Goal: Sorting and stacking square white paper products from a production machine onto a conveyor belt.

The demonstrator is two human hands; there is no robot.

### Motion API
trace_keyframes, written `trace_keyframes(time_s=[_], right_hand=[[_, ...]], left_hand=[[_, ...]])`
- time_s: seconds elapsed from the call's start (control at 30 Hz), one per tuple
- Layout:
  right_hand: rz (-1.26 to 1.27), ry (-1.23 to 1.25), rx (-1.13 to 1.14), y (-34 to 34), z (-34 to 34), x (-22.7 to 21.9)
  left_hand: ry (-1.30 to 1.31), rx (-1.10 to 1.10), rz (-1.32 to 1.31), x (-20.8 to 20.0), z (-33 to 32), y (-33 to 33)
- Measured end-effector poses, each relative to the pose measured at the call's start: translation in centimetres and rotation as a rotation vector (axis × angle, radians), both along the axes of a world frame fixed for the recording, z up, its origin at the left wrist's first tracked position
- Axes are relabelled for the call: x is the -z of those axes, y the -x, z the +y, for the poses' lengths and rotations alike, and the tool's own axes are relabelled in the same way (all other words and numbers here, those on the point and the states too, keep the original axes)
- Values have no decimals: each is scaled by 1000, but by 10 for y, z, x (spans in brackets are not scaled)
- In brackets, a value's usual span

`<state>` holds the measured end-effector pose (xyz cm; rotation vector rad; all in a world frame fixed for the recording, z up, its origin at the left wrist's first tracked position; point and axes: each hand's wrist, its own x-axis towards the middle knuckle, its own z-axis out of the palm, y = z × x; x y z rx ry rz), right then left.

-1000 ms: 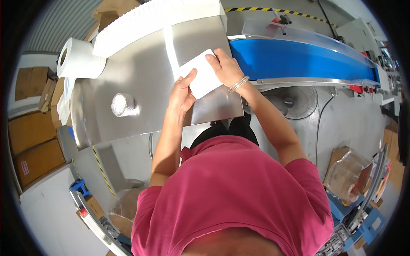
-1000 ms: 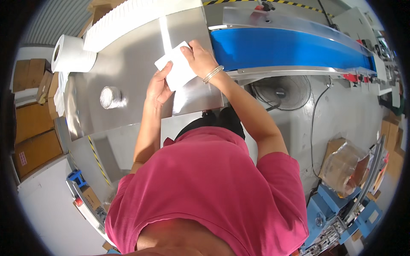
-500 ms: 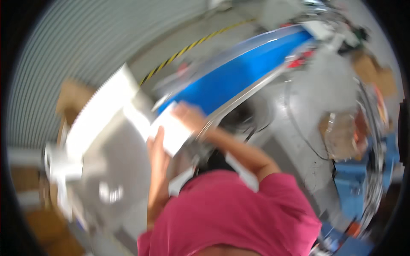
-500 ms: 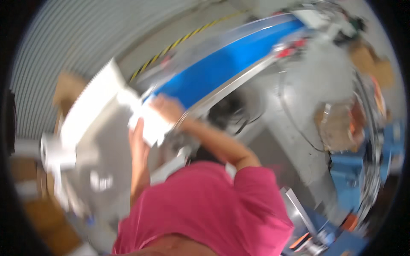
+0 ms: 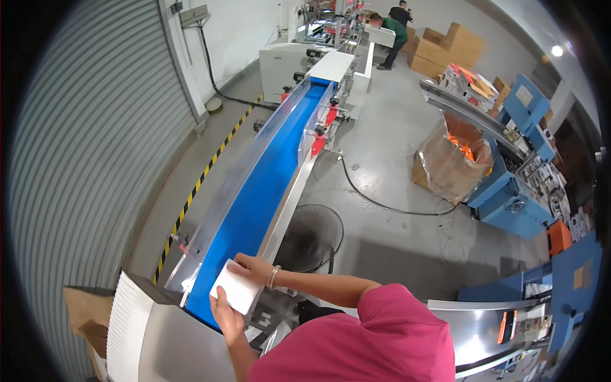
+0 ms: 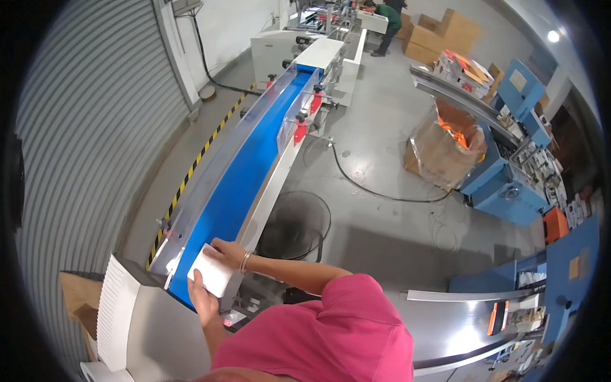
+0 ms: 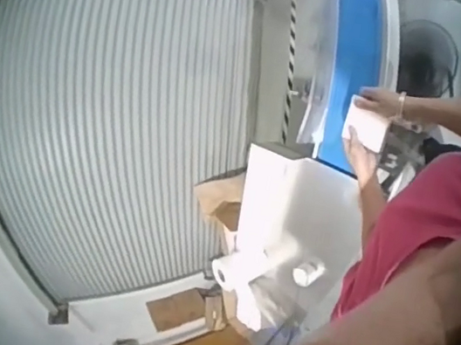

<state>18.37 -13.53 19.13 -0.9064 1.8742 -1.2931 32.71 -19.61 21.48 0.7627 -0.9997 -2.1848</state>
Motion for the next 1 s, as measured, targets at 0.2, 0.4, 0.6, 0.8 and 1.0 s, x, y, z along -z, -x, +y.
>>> trace_keyframes(time_s=[0.2,0.4,0.6,0.8,1.0], right_hand=[[70,-67,-112,9,4,-5],[-169,0,-218,11,0,0],[-190,44,-273,10,-1,-6],[-161,75,-204,14,-22,39],[16,24,-241,6,-25,22]], left_hand=[[66,-16,-79,-5,3,7],[14,-79,-45,-4,9,5],[10,-101,-70,0,10,4],[-44,-6,-94,23,4,-7],[-132,-69,-75,35,3,-14]])
